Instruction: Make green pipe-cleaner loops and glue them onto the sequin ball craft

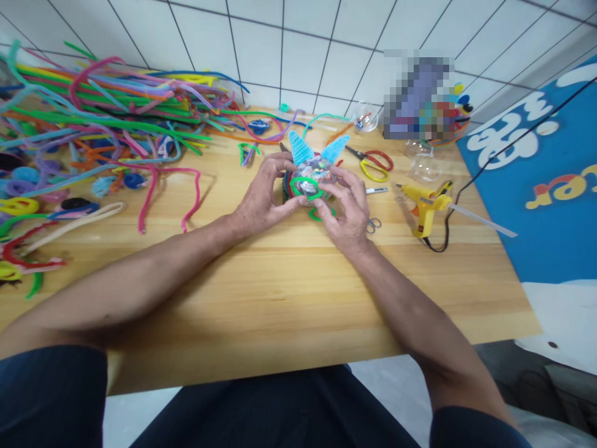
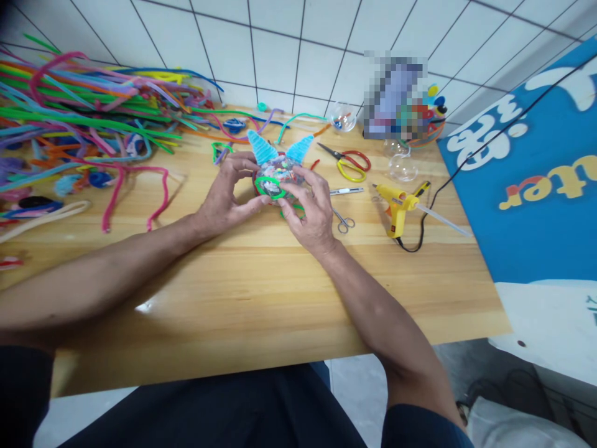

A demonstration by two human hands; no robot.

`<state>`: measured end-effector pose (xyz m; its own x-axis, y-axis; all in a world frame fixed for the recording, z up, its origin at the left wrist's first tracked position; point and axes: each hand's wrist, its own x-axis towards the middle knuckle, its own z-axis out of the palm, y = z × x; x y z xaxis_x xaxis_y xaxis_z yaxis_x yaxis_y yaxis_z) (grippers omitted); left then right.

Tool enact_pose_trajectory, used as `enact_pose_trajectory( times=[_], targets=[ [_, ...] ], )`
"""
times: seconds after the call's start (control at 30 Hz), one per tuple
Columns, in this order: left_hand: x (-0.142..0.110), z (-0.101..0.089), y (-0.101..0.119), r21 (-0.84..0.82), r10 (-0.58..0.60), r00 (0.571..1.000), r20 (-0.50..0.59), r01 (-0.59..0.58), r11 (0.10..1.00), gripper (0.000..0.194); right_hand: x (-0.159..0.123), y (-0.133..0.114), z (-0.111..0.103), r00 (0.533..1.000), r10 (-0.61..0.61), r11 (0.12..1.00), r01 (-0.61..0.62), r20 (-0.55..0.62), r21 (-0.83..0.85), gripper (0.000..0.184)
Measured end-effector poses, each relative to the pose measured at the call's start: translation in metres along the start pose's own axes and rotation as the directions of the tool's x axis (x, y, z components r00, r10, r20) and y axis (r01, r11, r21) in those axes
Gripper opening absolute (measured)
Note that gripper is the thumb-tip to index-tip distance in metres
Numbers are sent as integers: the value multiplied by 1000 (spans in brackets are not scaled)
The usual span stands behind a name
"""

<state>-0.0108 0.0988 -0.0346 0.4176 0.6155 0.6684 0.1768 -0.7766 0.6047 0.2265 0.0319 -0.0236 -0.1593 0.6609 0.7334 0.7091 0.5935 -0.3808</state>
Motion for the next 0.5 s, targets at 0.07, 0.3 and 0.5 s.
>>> enact_pose_trajectory(
  times=[0.07,0.3,0.5],
  targets=[
    [-1,2,-2,-12,-10,1000,-7,10,1000,71,0,-2,-1,1000,-1,999,1,-1,32,32],
    [-1,9,-9,-34,-77,996,-33,76,997,78,0,-4,-1,999,9,997,-4,-53,82,42],
    [0,16,-18,-153,-168,985,-44,160,975,101,-1,-5,2,994,82,994,-77,-67,74,39]
  ],
)
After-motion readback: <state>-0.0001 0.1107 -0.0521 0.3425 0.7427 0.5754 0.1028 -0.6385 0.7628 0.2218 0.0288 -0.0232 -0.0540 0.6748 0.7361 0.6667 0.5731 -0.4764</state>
